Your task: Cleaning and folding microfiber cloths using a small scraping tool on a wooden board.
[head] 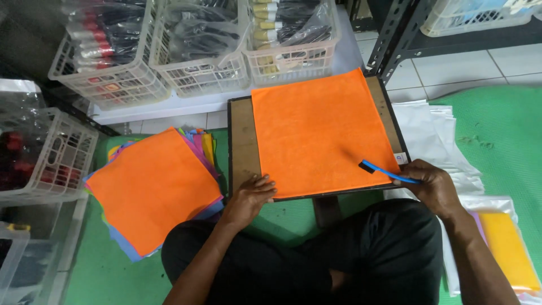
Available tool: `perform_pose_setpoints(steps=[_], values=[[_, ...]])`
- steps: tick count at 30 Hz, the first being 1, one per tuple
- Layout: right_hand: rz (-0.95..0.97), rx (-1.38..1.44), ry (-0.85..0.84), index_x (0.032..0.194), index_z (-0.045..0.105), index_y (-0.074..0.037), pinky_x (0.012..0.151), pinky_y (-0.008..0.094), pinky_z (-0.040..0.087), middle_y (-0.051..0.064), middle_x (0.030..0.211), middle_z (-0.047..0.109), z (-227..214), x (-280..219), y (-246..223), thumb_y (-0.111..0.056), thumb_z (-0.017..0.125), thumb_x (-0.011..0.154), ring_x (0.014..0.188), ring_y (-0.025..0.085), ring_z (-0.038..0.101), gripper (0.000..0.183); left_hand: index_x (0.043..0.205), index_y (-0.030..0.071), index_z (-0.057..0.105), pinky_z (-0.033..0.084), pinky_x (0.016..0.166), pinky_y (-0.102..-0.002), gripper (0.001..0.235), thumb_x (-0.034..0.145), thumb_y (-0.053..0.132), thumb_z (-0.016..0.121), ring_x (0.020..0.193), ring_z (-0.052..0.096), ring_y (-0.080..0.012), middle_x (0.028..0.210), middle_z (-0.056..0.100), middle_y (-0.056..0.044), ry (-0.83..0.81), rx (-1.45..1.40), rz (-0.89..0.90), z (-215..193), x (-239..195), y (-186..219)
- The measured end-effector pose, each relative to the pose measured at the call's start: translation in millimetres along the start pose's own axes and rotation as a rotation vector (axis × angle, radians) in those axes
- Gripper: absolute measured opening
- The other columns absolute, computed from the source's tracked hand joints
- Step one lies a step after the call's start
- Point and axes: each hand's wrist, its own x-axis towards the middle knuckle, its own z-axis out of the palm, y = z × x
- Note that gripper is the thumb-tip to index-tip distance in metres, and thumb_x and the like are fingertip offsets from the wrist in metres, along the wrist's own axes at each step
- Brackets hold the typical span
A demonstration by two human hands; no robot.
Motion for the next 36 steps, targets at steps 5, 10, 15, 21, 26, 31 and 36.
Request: perform_pose_setpoints(steps=[5, 10, 15, 21, 26, 31, 36], values=[[-0.119, -0.225, 0.119, 0.111, 0.079, -0.014, 0.086, 0.03, 0.054, 0.0, 0.11, 0.071, 16, 7, 6, -0.01, 0.082, 0.083, 0.097, 0.02, 0.071, 0.029, 0.114, 0.002, 0.069, 0.051, 0.107, -0.049, 0.021, 0.096, -0.006, 0.06, 0.118, 0.064, -0.0358, 0.118, 0.071, -0.016, 0.12, 0.141, -0.044, -31, 31, 48], [-0.113, -0.233, 0.204, 0.118, 0.07, -0.007, 0.088, 0.036, 0.054, 0.006, 0.118, 0.066, 7, -1, -27, -0.013, 0.071, 0.095, 0.103, 0.025, 0.069, 0.023, 0.116, 0.003, 0.067, 0.058, 0.096, -0.047, 0.018, 0.105, 0.011, 0.056, 0.117, 0.066, -0.034, 0.117, 0.07, -0.014, 0.314, 0.196, -0.09, -52, 49, 92], [-0.096, 0.232, 0.369, 0.103, 0.057, -0.002, 0.108, 0.039, 0.048, 0.022, 0.132, 0.069, -33, -23, -111, -0.009, 0.055, 0.111, 0.123, 0.027, 0.064, 0.011, 0.11, 0.003, 0.069, 0.062, 0.078, -0.037, 0.019, 0.106, 0.012, 0.053, 0.091, 0.074, -0.027, 0.101, 0.073, -0.011, 0.554, 0.152, -0.057, -101, 65, 168], [-0.081, 0.154, 0.61, 0.108, 0.058, 0.006, 0.077, 0.03, 0.041, 0.016, 0.072, 0.06, -65, -11, -170, -0.012, 0.052, 0.125, 0.065, 0.018, 0.053, 0.026, 0.101, 0.001, 0.069, 0.047, 0.059, -0.027, 0.018, 0.105, 0.013, 0.056, 0.07, 0.065, -0.0172, 0.094, 0.074, -0.012, 0.856, 0.18, -0.161, -152, 101, 223], [-0.104, 0.116, 0.631, 0.115, 0.059, 0.005, 0.1, 0.036, 0.049, 0.019, 0.117, 0.066, -68, 48, -149, 0.009, 0.064, 0.116, 0.107, 0.026, 0.063, 0.007, 0.105, 0.001, 0.07, 0.046, 0.068, -0.027, 0.017, 0.106, 0.014, 0.06, 0.074, 0.058, -0.013, 0.09, 0.069, -0.006, 0.925, 0.095, -0.232, -157, 135, 174], [0.06, 0.09, 0.432, 0.105, 0.065, -0.004, 0.077, 0.03, 0.043, 0.006, 0.077, 0.06, -42, 119, -114, -0.001, 0.065, 0.109, 0.075, 0.012, 0.054, 0.005, 0.107, 0.005, 0.071, 0.045, 0.066, -0.028, 0.017, 0.105, 0.018, 0.06, 0.072, 0.055, -0.0107, 0.086, 0.066, -0.001, 0.865, 0.024, -0.318, -120, 154, 69], [0.225, -0.062, 0.263, 0.086, 0.059, -0.009, 0.05, 0.035, 0.043, 0.007, 0.056, 0.056, 1, 189, -62, -0.017, 0.061, 0.106, 0.046, 0.025, 0.065, 0.021, 0.103, 0.008, 0.073, 0.049, 0.066, -0.033, 0.015, 0.098, 0.015, 0.061, 0.077, 0.065, -0.0159, 0.085, 0.071, -0.004, 0.738, -0.049, -0.564, -70, 167, -25]])
